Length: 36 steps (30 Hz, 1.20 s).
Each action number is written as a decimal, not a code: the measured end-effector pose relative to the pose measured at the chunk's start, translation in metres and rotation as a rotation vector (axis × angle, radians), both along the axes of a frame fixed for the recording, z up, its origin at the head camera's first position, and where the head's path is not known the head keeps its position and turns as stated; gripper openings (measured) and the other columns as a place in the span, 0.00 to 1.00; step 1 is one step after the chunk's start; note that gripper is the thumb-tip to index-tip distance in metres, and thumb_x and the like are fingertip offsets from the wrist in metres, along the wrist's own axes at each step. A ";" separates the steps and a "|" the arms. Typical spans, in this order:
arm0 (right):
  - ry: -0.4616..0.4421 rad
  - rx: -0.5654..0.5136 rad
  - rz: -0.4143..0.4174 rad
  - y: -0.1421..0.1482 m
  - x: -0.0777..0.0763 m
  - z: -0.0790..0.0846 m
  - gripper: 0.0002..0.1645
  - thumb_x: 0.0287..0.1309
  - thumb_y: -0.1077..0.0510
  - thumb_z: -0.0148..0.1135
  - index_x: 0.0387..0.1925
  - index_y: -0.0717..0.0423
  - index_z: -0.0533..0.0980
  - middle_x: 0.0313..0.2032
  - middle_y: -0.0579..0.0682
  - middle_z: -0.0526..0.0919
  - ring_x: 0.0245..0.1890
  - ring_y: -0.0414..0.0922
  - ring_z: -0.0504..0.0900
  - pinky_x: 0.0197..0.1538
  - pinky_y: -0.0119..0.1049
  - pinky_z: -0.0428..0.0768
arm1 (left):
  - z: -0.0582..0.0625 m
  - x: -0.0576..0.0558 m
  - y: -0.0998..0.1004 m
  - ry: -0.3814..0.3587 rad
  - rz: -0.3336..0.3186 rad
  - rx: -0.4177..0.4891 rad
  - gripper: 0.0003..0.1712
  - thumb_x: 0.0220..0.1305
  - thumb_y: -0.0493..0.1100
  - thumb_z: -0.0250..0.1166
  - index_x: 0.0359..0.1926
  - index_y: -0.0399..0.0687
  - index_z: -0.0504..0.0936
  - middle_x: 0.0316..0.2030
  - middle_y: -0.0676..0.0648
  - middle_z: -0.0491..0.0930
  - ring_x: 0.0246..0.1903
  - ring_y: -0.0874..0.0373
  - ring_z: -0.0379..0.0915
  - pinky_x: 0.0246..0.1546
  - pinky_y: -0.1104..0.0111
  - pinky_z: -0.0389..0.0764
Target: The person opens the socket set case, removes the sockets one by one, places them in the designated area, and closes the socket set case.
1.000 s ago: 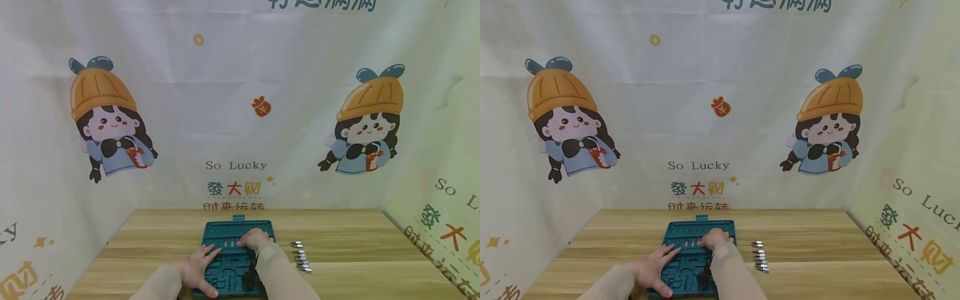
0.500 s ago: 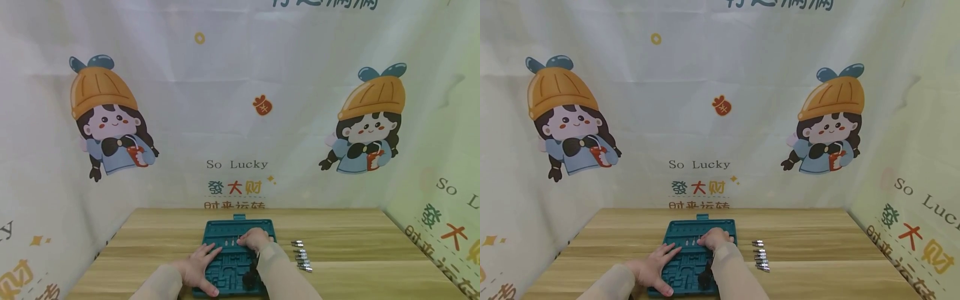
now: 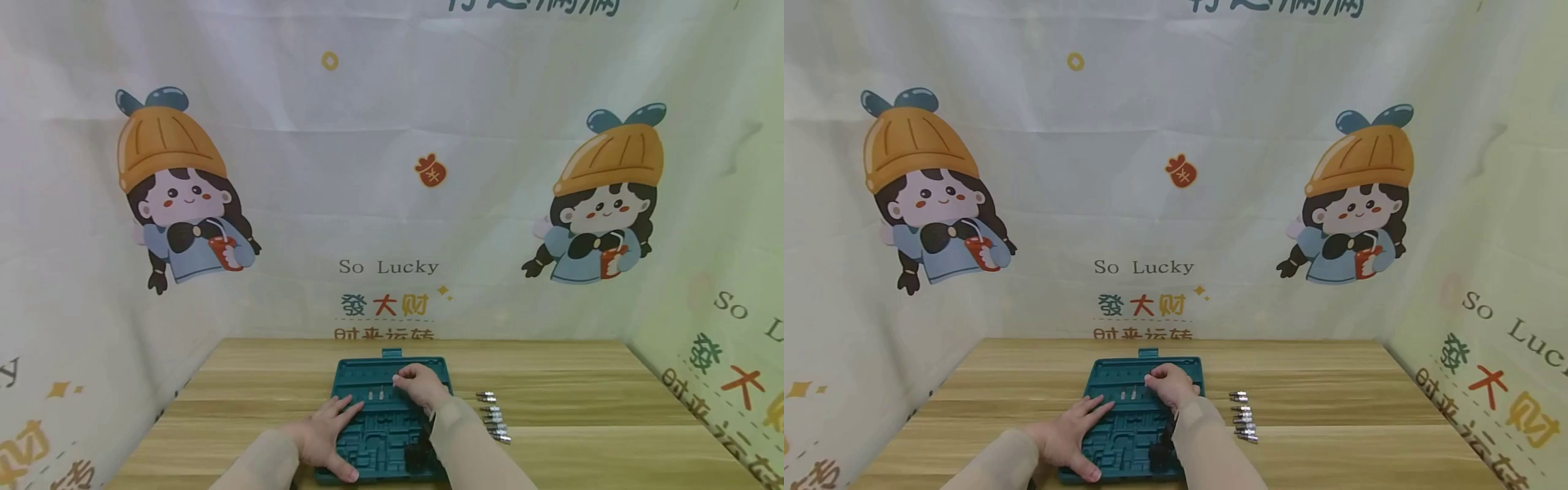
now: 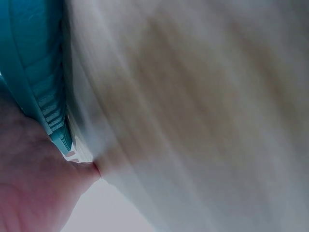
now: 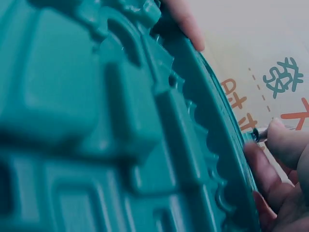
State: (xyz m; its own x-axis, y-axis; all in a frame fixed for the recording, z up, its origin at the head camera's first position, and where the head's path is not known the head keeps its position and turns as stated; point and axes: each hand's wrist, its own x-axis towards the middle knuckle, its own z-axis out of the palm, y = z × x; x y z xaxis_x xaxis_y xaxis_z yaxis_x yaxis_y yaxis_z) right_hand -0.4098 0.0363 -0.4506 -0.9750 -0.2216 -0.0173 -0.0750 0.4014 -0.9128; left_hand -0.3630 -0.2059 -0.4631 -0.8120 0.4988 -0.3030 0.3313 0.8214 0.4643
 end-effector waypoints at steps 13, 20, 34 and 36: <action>0.006 -0.136 0.069 0.017 -0.001 0.001 0.18 0.64 0.55 0.62 0.48 0.65 0.79 0.48 0.56 0.80 0.52 0.56 0.75 0.56 0.58 0.69 | -0.001 0.000 0.001 0.018 0.011 -0.006 0.63 0.42 0.76 0.68 0.76 0.63 0.49 0.74 0.46 0.45 0.73 0.40 0.36 0.62 0.36 0.53; 0.022 -0.100 0.083 0.037 0.005 0.012 0.14 0.60 0.56 0.65 0.42 0.64 0.80 0.43 0.53 0.80 0.48 0.51 0.76 0.55 0.58 0.68 | -0.003 0.000 -0.001 0.019 -0.011 0.020 0.63 0.43 0.75 0.68 0.76 0.66 0.48 0.75 0.46 0.44 0.73 0.40 0.35 0.61 0.35 0.51; 0.038 -0.037 -0.002 0.104 0.020 0.022 0.11 0.60 0.57 0.65 0.38 0.62 0.80 0.42 0.52 0.81 0.42 0.48 0.76 0.47 0.52 0.73 | 0.006 0.006 0.001 0.014 -0.013 0.026 0.64 0.43 0.75 0.69 0.76 0.64 0.48 0.74 0.45 0.44 0.73 0.39 0.34 0.61 0.35 0.52; 0.020 -0.040 0.003 0.113 0.023 0.021 0.11 0.61 0.57 0.64 0.39 0.63 0.79 0.43 0.53 0.81 0.43 0.49 0.76 0.48 0.51 0.74 | 0.003 0.004 -0.001 0.013 -0.010 0.025 0.64 0.42 0.75 0.69 0.76 0.64 0.48 0.75 0.45 0.43 0.73 0.39 0.34 0.61 0.35 0.51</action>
